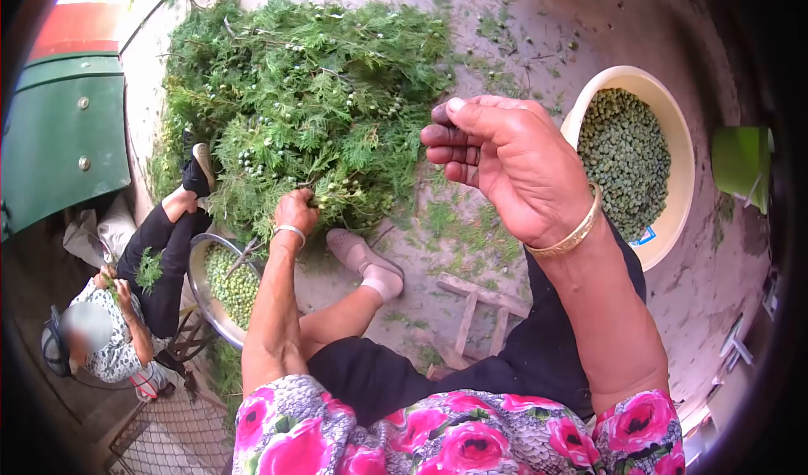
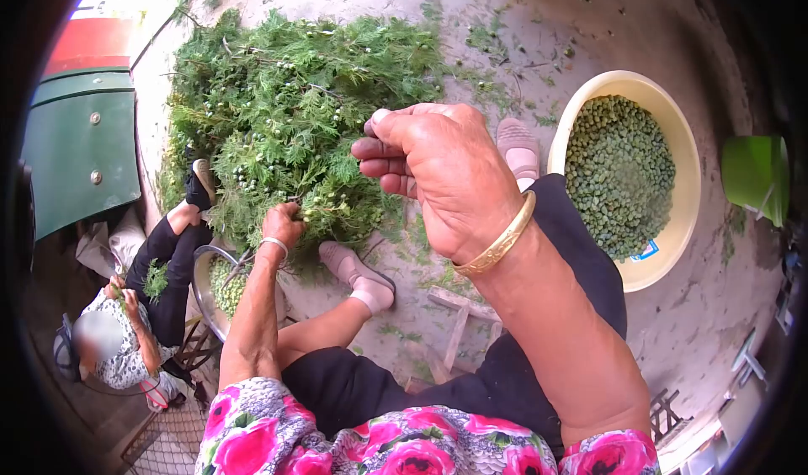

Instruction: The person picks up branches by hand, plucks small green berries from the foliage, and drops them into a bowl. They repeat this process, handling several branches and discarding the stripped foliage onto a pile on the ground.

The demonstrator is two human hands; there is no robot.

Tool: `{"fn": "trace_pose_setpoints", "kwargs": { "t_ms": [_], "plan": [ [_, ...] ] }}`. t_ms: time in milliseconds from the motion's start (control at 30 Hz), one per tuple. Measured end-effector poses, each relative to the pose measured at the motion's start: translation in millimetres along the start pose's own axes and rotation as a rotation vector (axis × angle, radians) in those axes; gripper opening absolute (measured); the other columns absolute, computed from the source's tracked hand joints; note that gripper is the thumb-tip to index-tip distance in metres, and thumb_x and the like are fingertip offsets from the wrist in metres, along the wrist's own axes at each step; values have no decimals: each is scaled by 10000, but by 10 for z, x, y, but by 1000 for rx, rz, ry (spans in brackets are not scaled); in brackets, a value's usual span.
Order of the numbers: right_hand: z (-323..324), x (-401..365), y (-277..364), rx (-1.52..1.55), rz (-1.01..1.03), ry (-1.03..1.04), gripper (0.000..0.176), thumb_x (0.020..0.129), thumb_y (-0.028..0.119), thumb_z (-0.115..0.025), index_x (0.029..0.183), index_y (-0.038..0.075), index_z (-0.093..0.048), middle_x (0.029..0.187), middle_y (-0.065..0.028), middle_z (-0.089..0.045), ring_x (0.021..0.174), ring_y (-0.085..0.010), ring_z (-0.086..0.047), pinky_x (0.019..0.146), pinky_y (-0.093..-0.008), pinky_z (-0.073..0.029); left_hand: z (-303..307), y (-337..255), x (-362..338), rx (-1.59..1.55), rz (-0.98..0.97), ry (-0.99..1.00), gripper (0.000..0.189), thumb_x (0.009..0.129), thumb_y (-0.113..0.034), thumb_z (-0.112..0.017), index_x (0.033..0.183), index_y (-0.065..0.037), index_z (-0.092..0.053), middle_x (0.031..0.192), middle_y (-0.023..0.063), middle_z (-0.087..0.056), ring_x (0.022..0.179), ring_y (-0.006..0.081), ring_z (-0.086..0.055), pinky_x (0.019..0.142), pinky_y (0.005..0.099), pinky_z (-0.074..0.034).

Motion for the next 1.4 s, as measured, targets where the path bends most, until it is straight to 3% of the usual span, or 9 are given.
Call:
{"fn": "trace_pose_setpoints", "kwargs": {
  "t_ms": [100,200,467,633,933,1067,1167,1233,1400],
  "plan": [
    [-26,6,-23,-1,22,-65,193,873,179,-582,854,-6,-632,802,-80,-664,688,-135,-608,630,-252,-463,341,12,66,-367,-45,-33,241,648,-33,-710,887,-1,-708,696,15,-658,607,58,-521,564,257,-453],
    [-93,-16,-27,-150,13,-13,192,856,165,-588,845,-22,-631,778,-89,-654,687,-138,-603,630,-260,-464,926,-267,-128,-663,-128,-19,114,695,28,-666,803,10,-700,704,-58,-611,627,20,-508,537,217,-427],
    [-230,42,-275,-541,186,177,292,790,165,-615,701,-113,-623,553,-54,-527,568,-101,-437,529,-313,-400,1880,-382,-595,-1132,-204,-351,109,816,33,-647,922,18,-668,808,11,-646,693,92,-607,678,251,-541],
    [-291,73,-332,-782,127,226,229,851,155,-611,831,-69,-654,706,-40,-610,662,-87,-529,597,-258,-436,2570,-604,-1014,-1351,-281,-548,90,819,49,-664,903,17,-674,816,24,-651,700,90,-602,645,248,-521],
    [-377,-30,-490,-1177,347,282,375,799,279,-647,875,-88,-644,848,-299,-644,827,-403,-657,764,-445,-506,3772,-1036,-1386,-1161,-539,-934,193,866,-15,-637,1056,18,-641,964,90,-668,852,187,-643,784,342,-546],
    [-342,-200,-419,-1565,138,317,368,811,274,-640,875,-80,-562,881,-294,-628,901,-444,-611,803,-491,-473,3068,-761,-485,-1394,-221,-829,176,795,-89,-751,939,-15,-685,880,36,-681,754,114,-621,670,281,-542],
    [-268,-187,-338,-1560,165,167,360,806,281,-645,845,-65,-552,835,-286,-628,855,-450,-613,777,-504,-473,2170,-657,-84,-1240,-71,-453,450,755,-160,-774,1121,41,-607,876,85,-673,664,122,-589,533,264,-463],
    [-227,-139,-239,-1541,200,123,363,803,272,-645,833,-76,-548,821,-309,-610,839,-454,-612,759,-501,-472,1479,-406,-33,-1101,154,-239,798,747,-234,-765,1393,18,-370,1299,219,-511,1104,324,-563,715,458,-525],
    [-155,-84,-20,-1370,365,-66,343,812,243,-619,799,-98,-592,804,-337,-603,821,-488,-607,739,-505,-489,-358,153,-290,-694,369,-3,755,638,-153,-842,1241,140,-495,1159,303,-590,1050,323,-613,909,376,-482]
  ]
}}
Point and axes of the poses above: each hand's wrist, its own x-axis towards the middle knuckle, its own z-axis out of the back of the hand, y = z × x, the point moved 4 cm from there along x, towards the middle knuckle
